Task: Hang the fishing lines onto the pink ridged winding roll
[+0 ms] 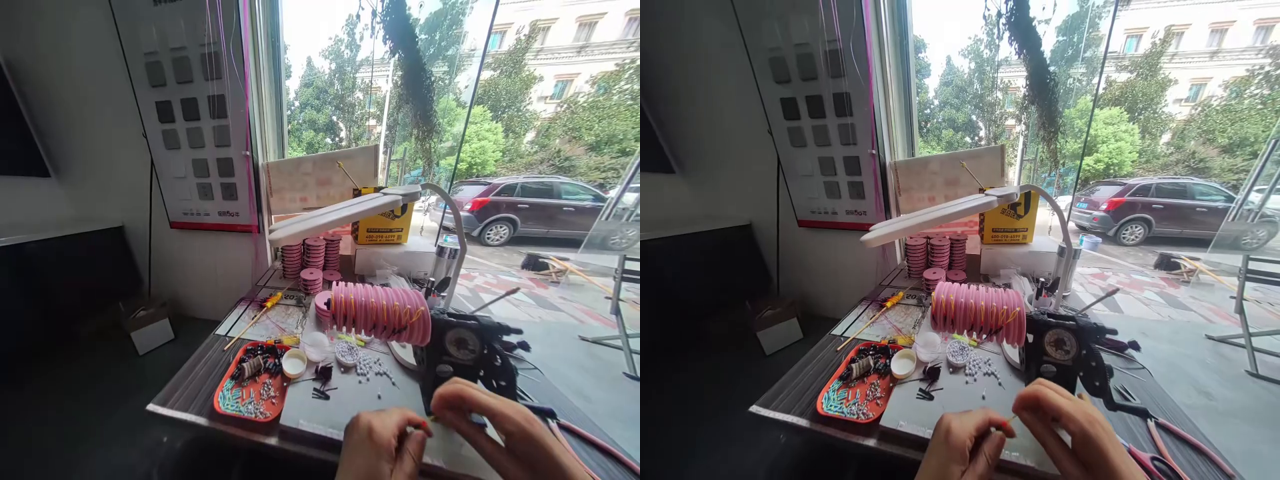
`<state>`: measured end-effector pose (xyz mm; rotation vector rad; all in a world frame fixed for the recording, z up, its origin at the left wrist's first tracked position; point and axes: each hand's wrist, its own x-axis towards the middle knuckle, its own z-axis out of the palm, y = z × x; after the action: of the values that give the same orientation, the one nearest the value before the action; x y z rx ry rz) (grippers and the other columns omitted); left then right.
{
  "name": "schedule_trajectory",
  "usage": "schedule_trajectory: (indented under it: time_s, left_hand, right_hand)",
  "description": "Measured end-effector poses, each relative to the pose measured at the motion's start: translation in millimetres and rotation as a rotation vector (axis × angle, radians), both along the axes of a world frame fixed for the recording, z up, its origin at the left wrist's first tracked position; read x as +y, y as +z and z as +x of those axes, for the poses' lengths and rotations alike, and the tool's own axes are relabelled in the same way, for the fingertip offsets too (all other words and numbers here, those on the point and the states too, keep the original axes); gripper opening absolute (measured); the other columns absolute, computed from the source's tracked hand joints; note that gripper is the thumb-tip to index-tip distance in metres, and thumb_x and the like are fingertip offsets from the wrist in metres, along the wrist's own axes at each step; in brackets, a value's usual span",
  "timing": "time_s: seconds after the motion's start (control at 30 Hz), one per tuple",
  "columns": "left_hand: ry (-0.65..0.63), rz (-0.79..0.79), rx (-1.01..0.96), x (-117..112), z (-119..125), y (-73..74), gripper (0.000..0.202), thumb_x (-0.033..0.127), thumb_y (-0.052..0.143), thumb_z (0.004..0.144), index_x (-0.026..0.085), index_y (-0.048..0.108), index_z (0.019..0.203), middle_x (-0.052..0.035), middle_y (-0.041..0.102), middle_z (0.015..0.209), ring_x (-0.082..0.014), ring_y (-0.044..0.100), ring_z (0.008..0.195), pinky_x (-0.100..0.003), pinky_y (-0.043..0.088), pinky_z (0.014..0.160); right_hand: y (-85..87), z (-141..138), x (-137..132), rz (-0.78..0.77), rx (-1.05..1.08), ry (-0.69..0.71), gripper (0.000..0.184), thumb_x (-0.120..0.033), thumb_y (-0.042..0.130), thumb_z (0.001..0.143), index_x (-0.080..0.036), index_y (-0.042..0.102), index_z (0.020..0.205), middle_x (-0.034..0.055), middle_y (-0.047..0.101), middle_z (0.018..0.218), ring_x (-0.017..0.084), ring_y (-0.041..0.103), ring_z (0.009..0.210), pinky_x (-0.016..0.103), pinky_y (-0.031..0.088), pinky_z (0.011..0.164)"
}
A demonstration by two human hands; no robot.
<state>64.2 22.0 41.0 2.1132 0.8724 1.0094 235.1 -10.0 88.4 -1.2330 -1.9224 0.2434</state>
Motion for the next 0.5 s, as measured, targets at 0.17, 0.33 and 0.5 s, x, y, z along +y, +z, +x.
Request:
schedule_trajectory:
  time_s: [0.17,0.33,0.5]
  left_hand:
    - [0.069,-0.152,-0.140,-2,0,12.2,0.051,0.047,0.036,0.085,0.010,0.070,0.080,0.0063,0.029,0.044,-0.0093,0.027,0.040,-0.025,0.021,0.043]
    - [0.075,-0.408,-0.488,7,0,26.6,0.048,0.053,0.044,0.081,0.011,0.064,0.076,0.0089,0.026,0.044,-0.0081,0.022,0.041,-0.024,0.016,0.042]
    - [0.084,-0.498,-0.651,24,-1,27.4,0.040,0.050,0.051,0.078,0.012,0.061,0.071,0.0098,0.026,0.043,-0.0076,0.021,0.042,-0.025,0.013,0.042]
  right_hand:
    - [49.6,-8,28,-0.008,-0.097,-0.008,0.027,-0.040,0.045,0.086,-0.023,0.058,0.071,-0.0020,0.060,0.068,0.011,0.054,0.059,0.019,0.043,0.055]
    - [98.3,-32,76,-0.018,-0.295,0.063,0.022,-0.029,0.045,0.083,-0.019,0.062,0.072,-0.0019,0.061,0.068,0.011,0.050,0.061,0.022,0.038,0.060]
    - [104.1,-43,102,-0.070,-0.333,0.065,0.027,-0.032,0.047,0.081,-0.015,0.065,0.070,-0.0035,0.053,0.058,0.009,0.040,0.056,0.021,0.034,0.056]
